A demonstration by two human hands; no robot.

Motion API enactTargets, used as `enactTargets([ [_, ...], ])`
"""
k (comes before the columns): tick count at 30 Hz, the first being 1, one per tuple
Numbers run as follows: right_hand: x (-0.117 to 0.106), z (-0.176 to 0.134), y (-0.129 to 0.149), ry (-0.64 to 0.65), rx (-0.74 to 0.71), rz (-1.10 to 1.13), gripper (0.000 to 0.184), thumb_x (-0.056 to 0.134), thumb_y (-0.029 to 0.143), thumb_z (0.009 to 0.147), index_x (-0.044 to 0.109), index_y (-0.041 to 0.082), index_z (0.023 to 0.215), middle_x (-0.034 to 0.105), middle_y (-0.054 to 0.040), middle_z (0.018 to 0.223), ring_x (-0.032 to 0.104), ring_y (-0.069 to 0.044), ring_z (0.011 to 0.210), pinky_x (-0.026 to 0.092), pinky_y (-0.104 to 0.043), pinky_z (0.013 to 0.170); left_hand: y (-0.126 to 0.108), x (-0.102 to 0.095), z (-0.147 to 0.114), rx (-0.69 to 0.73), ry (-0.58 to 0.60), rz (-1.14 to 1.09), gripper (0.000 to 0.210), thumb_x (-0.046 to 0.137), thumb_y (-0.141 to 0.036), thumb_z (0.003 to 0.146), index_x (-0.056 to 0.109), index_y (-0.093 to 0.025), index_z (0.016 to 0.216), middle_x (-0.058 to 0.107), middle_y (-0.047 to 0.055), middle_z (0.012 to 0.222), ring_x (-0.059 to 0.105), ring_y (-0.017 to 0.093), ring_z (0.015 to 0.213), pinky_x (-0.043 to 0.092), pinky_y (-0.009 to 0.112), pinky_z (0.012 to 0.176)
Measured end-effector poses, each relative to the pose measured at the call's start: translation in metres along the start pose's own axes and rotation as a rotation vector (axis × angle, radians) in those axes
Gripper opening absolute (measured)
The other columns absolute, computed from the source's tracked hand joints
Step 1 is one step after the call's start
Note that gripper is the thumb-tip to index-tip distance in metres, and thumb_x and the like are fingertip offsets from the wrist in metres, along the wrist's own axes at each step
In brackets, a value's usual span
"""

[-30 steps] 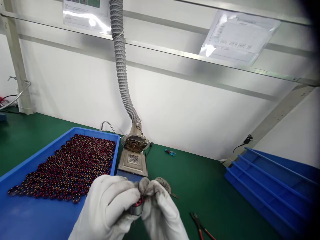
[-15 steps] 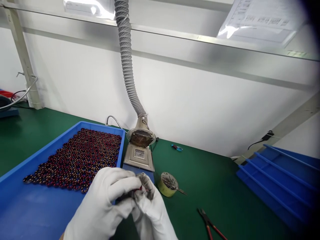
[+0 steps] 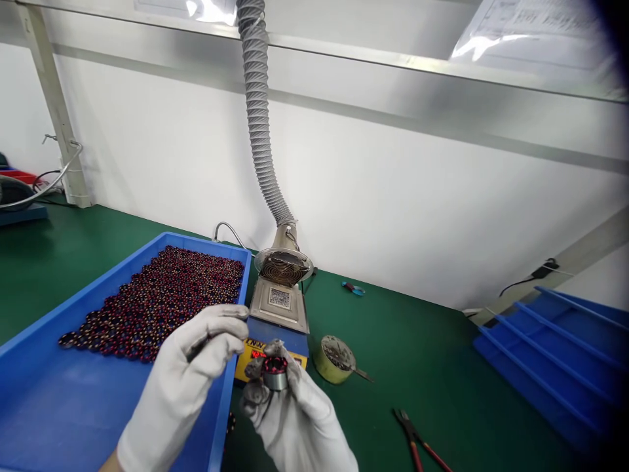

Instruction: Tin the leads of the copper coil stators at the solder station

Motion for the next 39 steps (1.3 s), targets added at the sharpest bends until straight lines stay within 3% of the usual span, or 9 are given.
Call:
enactTargets([
  [4, 0.006, -0.014, -0.001, -0.002, 0.043, 0.201, 0.021, 0.068, 0.035, 0.070, 0.069, 0.026, 0.088, 0.071, 0.0004, 0.092, 0.064, -0.014, 0.086, 0.048, -0.030, 0.084, -0.006, 0.007, -0.005, 0.137, 0.233, 0.213, 0.052, 0.065, -0.013, 0.069, 0.051, -0.036, 0.113, 0.055, -0.004, 0.121, 0.052, 0.017, 0.110, 0.045, 0.027, 0.093],
  [6, 0.005, -0.015, -0.003, 0.014, 0.058, 0.233, 0.019, 0.070, 0.033, 0.069, 0.069, 0.027, 0.087, 0.071, 0.0019, 0.093, 0.063, -0.013, 0.087, 0.047, -0.028, 0.086, -0.009, 0.011, -0.006, 0.231, 0.265, 0.255, 0.051, 0.061, -0.009, 0.072, 0.050, -0.036, 0.114, 0.057, -0.004, 0.116, 0.053, 0.014, 0.106, 0.045, 0.026, 0.092],
  [13, 0.002, -0.012, -0.005, -0.042, 0.042, 0.057, 0.030, 0.072, 0.037, 0.065, 0.067, 0.023, 0.092, 0.070, -0.0043, 0.090, 0.065, -0.019, 0.077, 0.053, -0.034, 0.069, -0.004, 0.009, 0.003, 0.267, 0.211, 0.041, 0.012, 0.061, -0.024, 0.080, 0.065, -0.029, 0.091, 0.067, -0.003, 0.094, 0.059, 0.014, 0.088, 0.048, 0.024, 0.080],
  [16, 0.004, -0.013, -0.004, -0.018, 0.084, 0.048, 0.034, 0.075, 0.034, 0.062, 0.066, 0.022, 0.093, 0.069, -0.0056, 0.090, 0.065, -0.020, 0.077, 0.053, -0.034, 0.068, 0.002, 0.004, 0.003, 0.141, 0.106, -0.152, 0.010, 0.060, -0.028, 0.079, 0.067, -0.025, 0.073, 0.068, -0.001, 0.081, 0.061, 0.016, 0.080, 0.050, 0.025, 0.074],
  [20, 0.009, -0.013, -0.002, 0.009, 0.124, 0.122, 0.024, 0.072, 0.030, 0.067, 0.066, 0.021, 0.088, 0.070, -0.0039, 0.083, 0.065, -0.017, 0.072, 0.052, -0.032, 0.070, 0.008, -0.007, -0.002, -0.102, -0.084, -0.276, 0.017, 0.055, -0.017, 0.080, 0.067, -0.029, 0.077, 0.069, -0.005, 0.091, 0.062, 0.013, 0.086, 0.049, 0.019, 0.076],
  [26, 0.013, -0.012, 0.000, -0.038, 0.104, 0.299, 0.019, 0.074, 0.028, 0.066, 0.070, 0.023, 0.084, 0.071, 0.0002, 0.087, 0.064, -0.013, 0.082, 0.050, -0.025, 0.077, -0.004, 0.007, -0.004, 0.072, 0.277, 0.149, 0.056, 0.063, -0.003, 0.063, 0.057, -0.036, 0.107, 0.058, -0.005, 0.116, 0.052, 0.015, 0.106, 0.039, 0.025, 0.093],
  [30, 0.013, -0.014, -0.001, -0.023, 0.125, 0.283, 0.024, 0.074, 0.031, 0.064, 0.070, 0.023, 0.087, 0.071, 0.0010, 0.089, 0.064, -0.012, 0.083, 0.051, -0.020, 0.071, -0.007, 0.013, -0.001, 0.211, 0.242, 0.137, 0.047, 0.064, -0.006, 0.067, 0.059, -0.032, 0.106, 0.062, -0.002, 0.109, 0.055, 0.015, 0.100, 0.040, 0.025, 0.090],
  [35, -0.001, -0.010, -0.010, -0.020, 0.095, 0.032, 0.035, 0.075, 0.036, 0.061, 0.067, 0.023, 0.092, 0.070, -0.0027, 0.088, 0.065, -0.017, 0.071, 0.052, -0.031, 0.065, -0.001, 0.011, 0.003, -0.036, 0.174, -0.208, 0.013, 0.061, -0.013, 0.071, 0.070, -0.023, 0.069, 0.068, 0.000, 0.080, 0.061, 0.017, 0.081, 0.047, 0.026, 0.078],
  [39, -0.019, -0.003, -0.012, -0.014, 0.067, -0.069, 0.030, 0.071, 0.040, 0.065, 0.067, 0.024, 0.090, 0.071, -0.0031, 0.082, 0.066, -0.019, 0.070, 0.052, -0.034, 0.066, 0.001, 0.003, 0.005, -0.241, -0.079, -0.450, 0.014, 0.061, -0.020, 0.071, 0.068, -0.022, 0.058, 0.070, 0.000, 0.073, 0.063, 0.017, 0.074, 0.050, 0.023, 0.070],
])
Point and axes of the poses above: each hand's wrist, its own z-axis towards the middle knuckle, its own x-axis out of the palm, y = z × x, the point moved 2 cm from there along z, towards the middle knuckle
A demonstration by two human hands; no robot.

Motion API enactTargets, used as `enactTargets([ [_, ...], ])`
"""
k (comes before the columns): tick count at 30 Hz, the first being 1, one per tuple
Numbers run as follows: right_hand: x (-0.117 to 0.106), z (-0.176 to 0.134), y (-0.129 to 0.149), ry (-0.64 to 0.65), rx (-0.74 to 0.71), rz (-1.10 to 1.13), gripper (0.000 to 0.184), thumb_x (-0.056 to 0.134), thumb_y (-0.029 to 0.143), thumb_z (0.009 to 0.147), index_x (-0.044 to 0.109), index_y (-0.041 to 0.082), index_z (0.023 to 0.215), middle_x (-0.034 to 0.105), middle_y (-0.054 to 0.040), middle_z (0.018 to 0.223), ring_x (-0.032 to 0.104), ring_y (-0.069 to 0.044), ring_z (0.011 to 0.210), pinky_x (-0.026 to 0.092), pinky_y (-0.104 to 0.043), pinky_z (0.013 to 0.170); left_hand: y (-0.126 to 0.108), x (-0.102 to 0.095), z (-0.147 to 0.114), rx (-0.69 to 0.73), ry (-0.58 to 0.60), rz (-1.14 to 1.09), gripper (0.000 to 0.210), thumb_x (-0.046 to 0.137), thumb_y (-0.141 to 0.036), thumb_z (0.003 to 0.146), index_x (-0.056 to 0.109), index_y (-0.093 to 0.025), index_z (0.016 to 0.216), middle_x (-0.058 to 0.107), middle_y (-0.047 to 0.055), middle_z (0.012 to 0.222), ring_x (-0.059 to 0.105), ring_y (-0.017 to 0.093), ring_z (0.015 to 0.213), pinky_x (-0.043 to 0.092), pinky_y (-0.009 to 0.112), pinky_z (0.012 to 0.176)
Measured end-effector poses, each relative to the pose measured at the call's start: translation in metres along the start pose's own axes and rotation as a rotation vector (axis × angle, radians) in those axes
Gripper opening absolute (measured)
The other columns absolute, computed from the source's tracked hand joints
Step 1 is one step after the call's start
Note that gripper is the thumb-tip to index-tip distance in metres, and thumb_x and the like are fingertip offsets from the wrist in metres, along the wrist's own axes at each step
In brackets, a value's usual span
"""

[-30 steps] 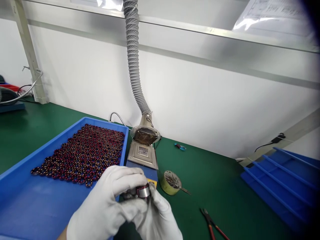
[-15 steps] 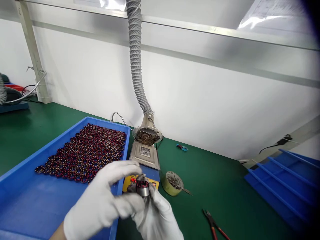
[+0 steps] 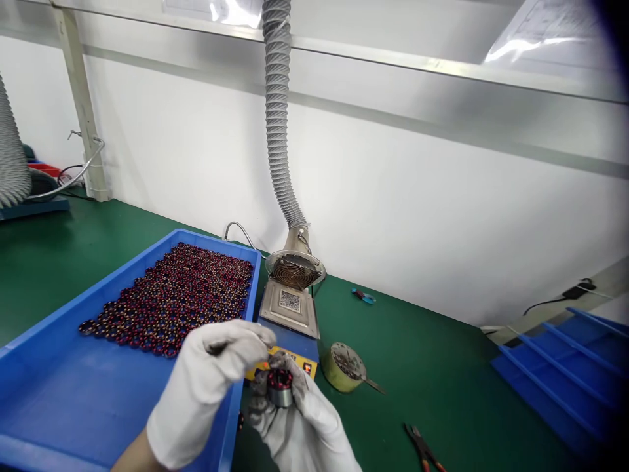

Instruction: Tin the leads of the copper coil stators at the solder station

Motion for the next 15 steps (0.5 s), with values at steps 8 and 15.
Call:
enactTargets([
  [8, -0.015, 0.003, -0.001, 0.032, -0.063, -0.119, 0.039, 0.067, 0.047, 0.066, 0.064, 0.023, 0.097, 0.070, -0.0070, 0.091, 0.066, -0.023, 0.084, 0.051, -0.038, 0.079, -0.008, 0.006, -0.003, -0.194, 0.320, 0.229, 0.024, 0.058, -0.004, 0.061, 0.071, -0.023, 0.070, 0.068, -0.001, 0.089, 0.061, 0.015, 0.081, 0.047, 0.019, 0.071],
  [15, -0.027, 0.029, -0.007, 0.085, 0.103, -0.128, 0.022, 0.062, 0.046, 0.072, 0.064, 0.025, 0.078, 0.068, 0.0019, 0.063, 0.067, -0.016, 0.062, 0.054, -0.033, 0.066, -0.003, 0.013, -0.009, -0.153, 0.123, -0.187, 0.005, 0.063, -0.019, 0.067, 0.065, -0.021, 0.063, 0.065, 0.000, 0.072, 0.058, 0.014, 0.072, 0.046, 0.020, 0.066],
])
Point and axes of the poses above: each hand's wrist, its own z-axis towards the middle knuckle, its own x-axis out of the palm, y = z × x, the point moved 2 cm from there along z, towards the middle knuckle
